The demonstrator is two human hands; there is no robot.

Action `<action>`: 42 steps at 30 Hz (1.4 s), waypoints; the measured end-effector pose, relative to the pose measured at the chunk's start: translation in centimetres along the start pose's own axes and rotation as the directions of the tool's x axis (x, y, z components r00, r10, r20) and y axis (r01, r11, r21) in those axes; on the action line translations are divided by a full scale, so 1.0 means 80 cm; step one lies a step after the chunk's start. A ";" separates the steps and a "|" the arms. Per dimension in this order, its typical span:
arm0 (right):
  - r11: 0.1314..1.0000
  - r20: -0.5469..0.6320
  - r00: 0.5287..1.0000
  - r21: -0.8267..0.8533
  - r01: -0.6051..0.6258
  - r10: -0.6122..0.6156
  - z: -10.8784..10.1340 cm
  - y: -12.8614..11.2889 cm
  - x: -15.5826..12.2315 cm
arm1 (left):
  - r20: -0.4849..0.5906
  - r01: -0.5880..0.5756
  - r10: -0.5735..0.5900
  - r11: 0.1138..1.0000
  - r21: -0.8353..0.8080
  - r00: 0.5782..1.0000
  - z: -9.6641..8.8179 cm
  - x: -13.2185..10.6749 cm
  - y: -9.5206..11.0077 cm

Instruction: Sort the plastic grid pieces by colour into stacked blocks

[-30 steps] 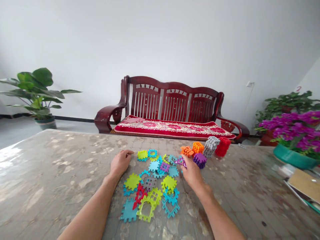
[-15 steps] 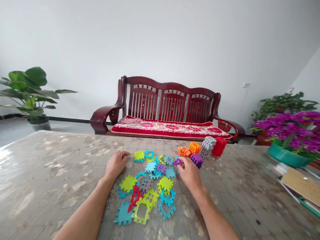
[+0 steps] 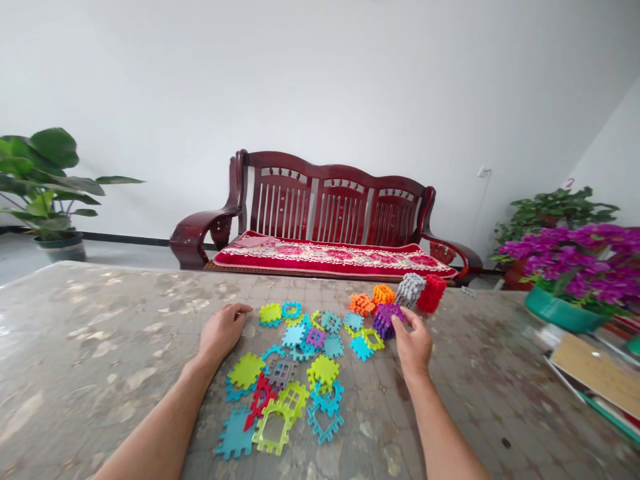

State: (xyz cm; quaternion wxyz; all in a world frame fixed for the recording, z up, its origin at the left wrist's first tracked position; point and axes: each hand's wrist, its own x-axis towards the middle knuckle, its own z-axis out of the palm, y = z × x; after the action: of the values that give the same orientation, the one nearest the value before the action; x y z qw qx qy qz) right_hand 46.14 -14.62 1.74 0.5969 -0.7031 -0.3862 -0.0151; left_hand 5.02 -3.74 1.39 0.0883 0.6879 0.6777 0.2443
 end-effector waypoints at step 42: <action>0.853 0.290 0.812 0.031 0.521 -0.506 0.033 -0.065 -0.060 | 0.006 -0.008 0.008 1.000 -0.010 1.000 -0.002 -0.002 0.004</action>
State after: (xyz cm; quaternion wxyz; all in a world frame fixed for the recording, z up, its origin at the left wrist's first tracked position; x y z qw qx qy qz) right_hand 38.69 -14.93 2.94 0.4903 -0.5820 -0.6434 -0.0828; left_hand 5.21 -3.92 1.65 0.0928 0.6910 0.6734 0.2458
